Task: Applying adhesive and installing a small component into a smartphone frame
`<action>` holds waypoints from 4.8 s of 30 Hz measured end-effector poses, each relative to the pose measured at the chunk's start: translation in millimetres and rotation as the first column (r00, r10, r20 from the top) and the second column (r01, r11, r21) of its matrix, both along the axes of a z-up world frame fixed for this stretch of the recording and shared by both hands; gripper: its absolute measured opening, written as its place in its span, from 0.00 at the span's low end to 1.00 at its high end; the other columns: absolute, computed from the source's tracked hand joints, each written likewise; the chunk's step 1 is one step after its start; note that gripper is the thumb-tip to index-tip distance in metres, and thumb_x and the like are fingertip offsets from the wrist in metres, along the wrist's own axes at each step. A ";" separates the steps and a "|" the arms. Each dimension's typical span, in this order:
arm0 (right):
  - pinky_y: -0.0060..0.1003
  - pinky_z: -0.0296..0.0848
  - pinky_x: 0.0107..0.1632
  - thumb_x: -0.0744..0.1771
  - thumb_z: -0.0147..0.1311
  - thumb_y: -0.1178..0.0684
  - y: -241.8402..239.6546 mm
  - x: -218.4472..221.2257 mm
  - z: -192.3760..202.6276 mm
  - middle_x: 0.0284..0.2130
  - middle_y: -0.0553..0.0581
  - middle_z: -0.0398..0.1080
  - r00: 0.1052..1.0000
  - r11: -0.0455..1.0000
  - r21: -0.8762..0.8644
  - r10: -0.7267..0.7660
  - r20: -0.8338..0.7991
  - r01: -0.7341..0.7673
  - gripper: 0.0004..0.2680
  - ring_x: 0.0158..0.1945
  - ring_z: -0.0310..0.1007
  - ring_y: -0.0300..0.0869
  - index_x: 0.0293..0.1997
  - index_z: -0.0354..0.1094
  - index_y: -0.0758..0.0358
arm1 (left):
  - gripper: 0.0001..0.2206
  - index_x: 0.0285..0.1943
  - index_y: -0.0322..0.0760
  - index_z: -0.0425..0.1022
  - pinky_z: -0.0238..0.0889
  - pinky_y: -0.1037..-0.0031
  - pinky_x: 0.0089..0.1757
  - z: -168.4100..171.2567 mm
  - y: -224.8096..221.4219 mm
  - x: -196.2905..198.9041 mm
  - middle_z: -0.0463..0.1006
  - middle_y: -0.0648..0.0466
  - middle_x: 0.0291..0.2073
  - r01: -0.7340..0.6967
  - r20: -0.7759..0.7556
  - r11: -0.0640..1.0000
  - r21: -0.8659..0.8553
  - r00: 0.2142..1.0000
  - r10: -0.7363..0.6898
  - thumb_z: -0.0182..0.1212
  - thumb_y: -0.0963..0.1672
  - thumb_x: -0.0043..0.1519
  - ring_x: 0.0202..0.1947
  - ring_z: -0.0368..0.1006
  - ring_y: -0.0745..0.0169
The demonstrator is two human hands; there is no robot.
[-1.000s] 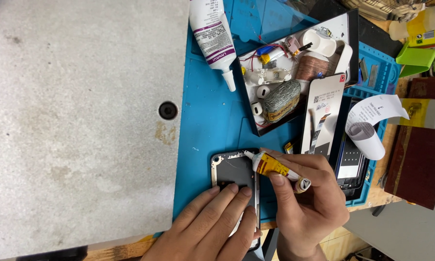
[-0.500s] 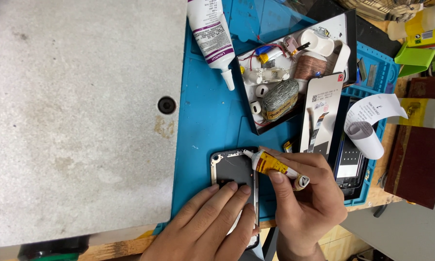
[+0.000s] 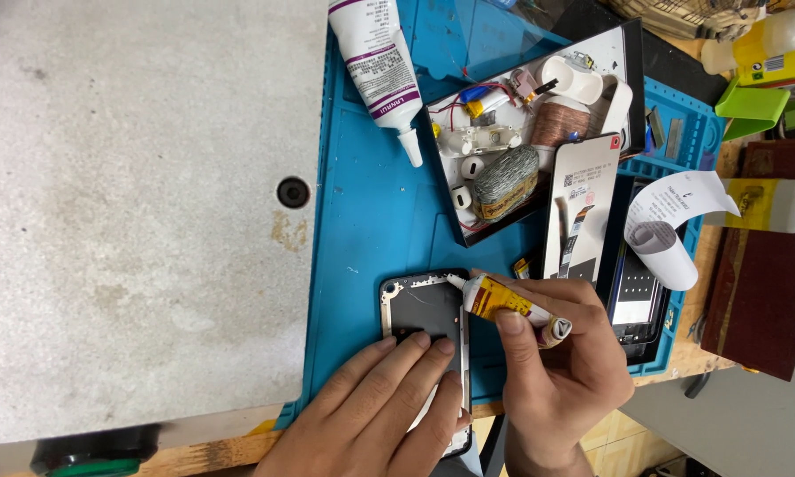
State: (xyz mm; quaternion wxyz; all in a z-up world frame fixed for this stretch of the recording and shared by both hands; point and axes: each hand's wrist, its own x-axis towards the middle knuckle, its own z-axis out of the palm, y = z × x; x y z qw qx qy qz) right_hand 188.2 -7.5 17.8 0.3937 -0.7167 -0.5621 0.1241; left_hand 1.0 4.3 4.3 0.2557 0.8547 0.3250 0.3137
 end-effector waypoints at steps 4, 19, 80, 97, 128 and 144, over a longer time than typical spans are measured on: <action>0.39 0.76 0.50 0.69 0.60 0.60 -0.7 0.1 0.5 0.40 0.71 0.76 0.999 0.999 -0.004 -0.036 -0.027 0.036 0.07 0.44 0.77 0.52 0.45 0.70 0.76 | 0.14 0.60 0.37 0.79 0.71 0.58 0.63 0.7 -1.0 -0.5 0.83 0.44 0.61 0.021 0.006 0.999 -0.032 1.000 -0.021 0.53 0.49 0.79 0.63 0.79 0.47; 0.38 0.81 0.48 0.68 0.62 0.61 5.7 -3.6 4.8 0.41 0.72 0.80 0.996 0.999 -0.002 0.055 0.068 -0.055 0.05 0.42 0.83 0.52 0.44 0.70 0.73 | 0.14 0.59 0.38 0.80 0.72 0.59 0.62 0.9 -0.6 0.6 0.84 0.44 0.60 0.000 0.006 1.000 -0.016 1.000 0.000 0.52 0.48 0.79 0.63 0.80 0.48; 0.36 0.86 0.38 0.75 0.52 0.55 -137.0 47.5 60.5 0.43 0.77 0.69 -0.056 0.938 0.344 0.342 -0.938 -0.044 0.08 0.43 0.76 0.53 0.55 0.64 0.72 | 0.16 0.56 0.38 0.85 0.67 0.76 0.37 110.2 -90.2 55.7 0.80 0.57 0.35 -0.116 0.432 0.991 0.062 0.898 0.078 0.82 0.41 0.61 0.32 0.72 0.65; 0.40 0.89 0.39 0.76 0.52 0.56 -136.0 49.3 62.3 0.42 0.79 0.68 -0.131 0.927 0.367 0.355 -0.925 -0.077 0.08 0.40 0.78 0.56 0.55 0.63 0.75 | 0.14 0.52 0.35 0.86 0.71 0.78 0.36 114.5 -89.7 56.0 0.81 0.56 0.35 -0.104 0.449 0.993 0.054 0.891 0.068 0.82 0.41 0.59 0.32 0.75 0.66; 0.51 0.89 0.58 0.73 0.57 0.51 -138.1 37.1 79.9 0.43 0.68 0.79 0.693 0.942 0.335 0.258 -0.673 -0.025 0.08 0.50 0.86 0.57 0.49 0.69 0.66 | 0.14 0.60 0.28 0.82 0.72 0.69 0.38 111.8 -83.1 45.5 0.79 0.49 0.40 -0.085 0.293 0.986 0.146 0.955 0.039 0.76 0.37 0.66 0.36 0.75 0.57; 0.27 0.68 0.31 0.73 0.59 0.57 45.3 81.3 124.1 0.36 0.51 0.70 0.897 0.975 0.042 0.216 -0.385 -0.217 0.06 0.31 0.67 0.33 0.54 0.67 0.60 | 0.26 0.82 0.36 0.62 0.73 0.63 0.57 86.8 -51.6 6.2 0.78 0.47 0.55 -0.168 0.101 0.974 0.151 0.983 0.154 0.64 0.41 0.75 0.53 0.75 0.53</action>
